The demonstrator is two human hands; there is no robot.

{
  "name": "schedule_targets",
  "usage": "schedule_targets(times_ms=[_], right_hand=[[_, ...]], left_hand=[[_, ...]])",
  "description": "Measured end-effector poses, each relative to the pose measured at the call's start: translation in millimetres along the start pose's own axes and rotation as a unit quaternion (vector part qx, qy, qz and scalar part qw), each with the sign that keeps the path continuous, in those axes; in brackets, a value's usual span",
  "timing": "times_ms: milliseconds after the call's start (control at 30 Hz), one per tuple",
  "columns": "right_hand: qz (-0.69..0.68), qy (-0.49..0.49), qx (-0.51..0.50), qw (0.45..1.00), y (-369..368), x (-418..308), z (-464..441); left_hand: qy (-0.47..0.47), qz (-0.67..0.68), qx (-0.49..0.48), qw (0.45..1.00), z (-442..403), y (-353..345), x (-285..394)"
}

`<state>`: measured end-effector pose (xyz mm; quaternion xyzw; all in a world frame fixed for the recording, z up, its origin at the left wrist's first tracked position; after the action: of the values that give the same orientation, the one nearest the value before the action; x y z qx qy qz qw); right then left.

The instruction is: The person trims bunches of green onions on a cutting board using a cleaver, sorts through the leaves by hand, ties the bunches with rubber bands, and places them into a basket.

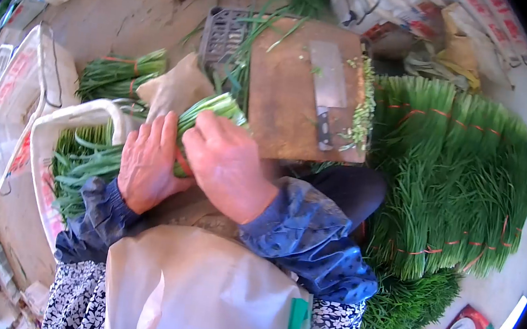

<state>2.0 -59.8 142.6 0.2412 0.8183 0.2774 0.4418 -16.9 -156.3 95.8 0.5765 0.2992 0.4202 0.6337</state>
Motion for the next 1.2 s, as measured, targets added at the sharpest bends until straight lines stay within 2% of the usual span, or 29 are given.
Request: schedule_targets(times_ms=[67,167,200,267,367,400,433,467,500,533,633,667,700,733,800,833,900,933,1000,1067,1133,1167,1200], right_hand=[[-0.022,-0.015,-0.046,0.999,-7.3,3.0,-1.3],[0.04,0.012,-0.048,0.998,-11.2,-2.4,-3.5],[0.111,0.079,-0.069,0.988,-21.4,-5.5,-3.8],[0.121,0.109,-0.06,0.985,-10.7,-9.1,-5.4],[0.229,0.151,-0.109,0.956,13.5,14.6,2.7],[0.227,-0.012,-0.029,0.974,77.8,74.0,8.0],[0.19,-0.07,0.015,0.979,112.4,108.4,19.3],[0.199,-0.069,0.026,0.977,114.7,115.2,21.5],[0.374,-0.258,0.0,0.891,156.9,220.4,76.6],[0.42,-0.345,-0.089,0.835,161.9,251.9,104.3],[0.395,-0.3,-0.055,0.867,137.2,244.1,122.7],[0.342,-0.351,-0.082,0.868,129.1,227.9,109.3],[0.154,-0.093,0.04,0.983,101.1,127.0,50.1],[0.036,-0.094,0.049,0.994,83.5,97.4,33.7],[-0.063,-0.097,0.02,0.993,52.0,55.0,8.5],[-0.072,-0.107,0.029,0.991,45.3,56.4,6.2],[0.024,-0.022,0.028,0.999,32.1,46.9,-4.8],[0.014,-0.041,0.04,0.998,25.2,51.6,-4.1],[0.004,-0.011,0.076,0.997,28.7,51.3,-1.4],[0.009,-0.066,0.103,0.992,36.5,83.2,2.3],[0.079,-0.2,0.189,0.958,70.6,145.6,33.0],[0.079,-0.217,0.192,0.954,74.4,156.9,36.4],[0.099,-0.228,0.17,0.954,77.6,169.0,53.2]], left_hand=[[-0.017,-0.003,0.023,1.0,5.3,1.5,4.3],[-0.044,-0.032,0.066,0.996,4.2,8.1,11.8],[-0.045,-0.012,0.071,0.996,1.4,9.7,8.8],[-0.044,-0.005,0.081,0.996,3.2,14.0,8.1],[-0.03,-0.015,0.073,0.997,3.9,16.3,1.1],[0.005,0.056,0.007,0.998,2.3,13.7,-5.6],[0.005,0.057,0.008,0.998,5.3,11.8,-8.3],[-0.002,0.056,0.015,0.998,3.9,11.0,-8.8],[0.008,0.062,0.011,0.998,8.8,7.1,-11.5],[-0.005,0.056,0.016,0.998,9.3,6.4,-10.4],[-0.015,0.046,0.019,0.999,7.7,5.4,-7.8],[-0.013,0.046,0.024,0.999,4.5,6.6,-7.8],[-0.011,0.036,0.014,0.999,3.9,6.8,-6.9],[-0.016,0.028,0.005,0.999,4.8,4.7,-4.4],[-0.046,-0.01,0.064,0.997,4.5,16.9,2.4],[-0.056,-0.023,0.071,0.996,3.7,17.2,5.5],[-0.063,-0.049,0.079,0.994,2.6,19.1,8.9],[-0.068,-0.068,0.091,0.991,4.0,19.8,9.0],[-0.045,-0.043,0.056,0.996,0.6,6.5,-3.3],[-0.045,0.079,0.014,0.996,-8.0,6.3,-17.8],[-0.049,0.042,0.018,0.998,-12.8,12.1,-16.7],[-0.036,0.173,-0.05,0.983,-24.5,18.3,-35.9],[-0.017,0.33,-0.114,0.937,-25.2,-0.6,-42.9]])
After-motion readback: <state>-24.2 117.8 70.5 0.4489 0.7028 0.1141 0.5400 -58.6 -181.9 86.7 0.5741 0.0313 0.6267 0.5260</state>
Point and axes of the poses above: each hand's wrist, its own z-axis away from the middle knuckle, its own y-axis out of the back of the hand, x = y × z, the point moved 10 cm from there along -z, towards the middle knuckle, and after that the axes turned 5 degrees about -z, right-handed, at the moved point
